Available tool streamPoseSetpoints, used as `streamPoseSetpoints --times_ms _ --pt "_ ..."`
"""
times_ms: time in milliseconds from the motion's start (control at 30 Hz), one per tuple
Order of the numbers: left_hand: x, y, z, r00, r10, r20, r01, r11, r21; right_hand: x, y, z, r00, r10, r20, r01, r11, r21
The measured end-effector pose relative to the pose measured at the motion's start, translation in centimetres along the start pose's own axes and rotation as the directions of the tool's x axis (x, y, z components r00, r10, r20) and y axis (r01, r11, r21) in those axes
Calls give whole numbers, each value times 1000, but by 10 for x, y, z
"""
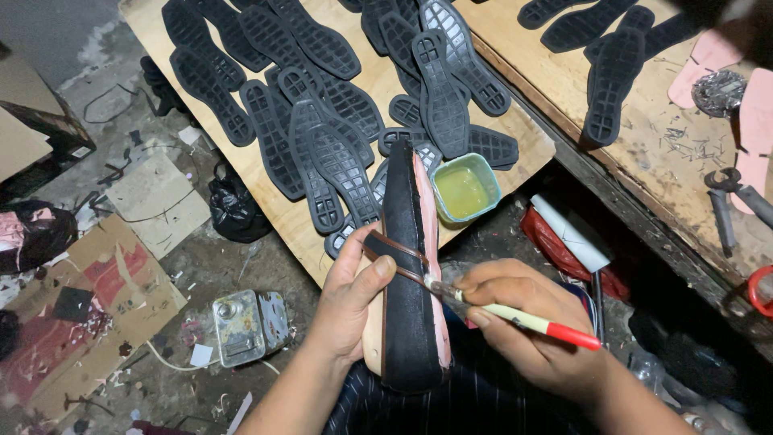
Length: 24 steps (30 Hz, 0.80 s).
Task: The person holds a shoe in one hand and uses a brush to apply glue from a small container onto the edge of the shoe's sole, rotating the shoe to coat different sections of the sole edge. The person dips the brush back into the glue container and continues brushing along the sole perimeter.
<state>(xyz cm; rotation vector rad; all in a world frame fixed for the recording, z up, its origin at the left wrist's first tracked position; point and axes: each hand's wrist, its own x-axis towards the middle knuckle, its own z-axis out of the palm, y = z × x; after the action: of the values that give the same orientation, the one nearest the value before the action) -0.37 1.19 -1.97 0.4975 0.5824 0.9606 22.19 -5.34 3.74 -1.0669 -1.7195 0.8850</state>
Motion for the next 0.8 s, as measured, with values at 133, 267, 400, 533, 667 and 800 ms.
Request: streamPoseSetpoints --times_ms 133,267,400,533,667,800 --pt "1 -3 -8 1000 29 11 -29 999 -18 2 16 -12 997 25 -68 -20 997 73" --pt "-5 1 -14 1000 21 13 -21 999 -44 34 65 -33 957 -45 -285 -5 985 -173" --pt "-12 4 -17 999 35 38 -30 993 -113 67 127 -36 968 86 -236 -186 876 -446" --pt "-16 -1 -17 999 40 18 -35 980 -198 82 163 -23 989 79 -126 -141 759 -636" --pt "-20 -1 -22 998 62 28 -55 978 -204 84 159 -20 988 60 -142 -140 732 -667" --pt "-15 2 -29 998 39 -55 -46 988 -149 68 134 -32 960 -177 -217 21 818 -575"
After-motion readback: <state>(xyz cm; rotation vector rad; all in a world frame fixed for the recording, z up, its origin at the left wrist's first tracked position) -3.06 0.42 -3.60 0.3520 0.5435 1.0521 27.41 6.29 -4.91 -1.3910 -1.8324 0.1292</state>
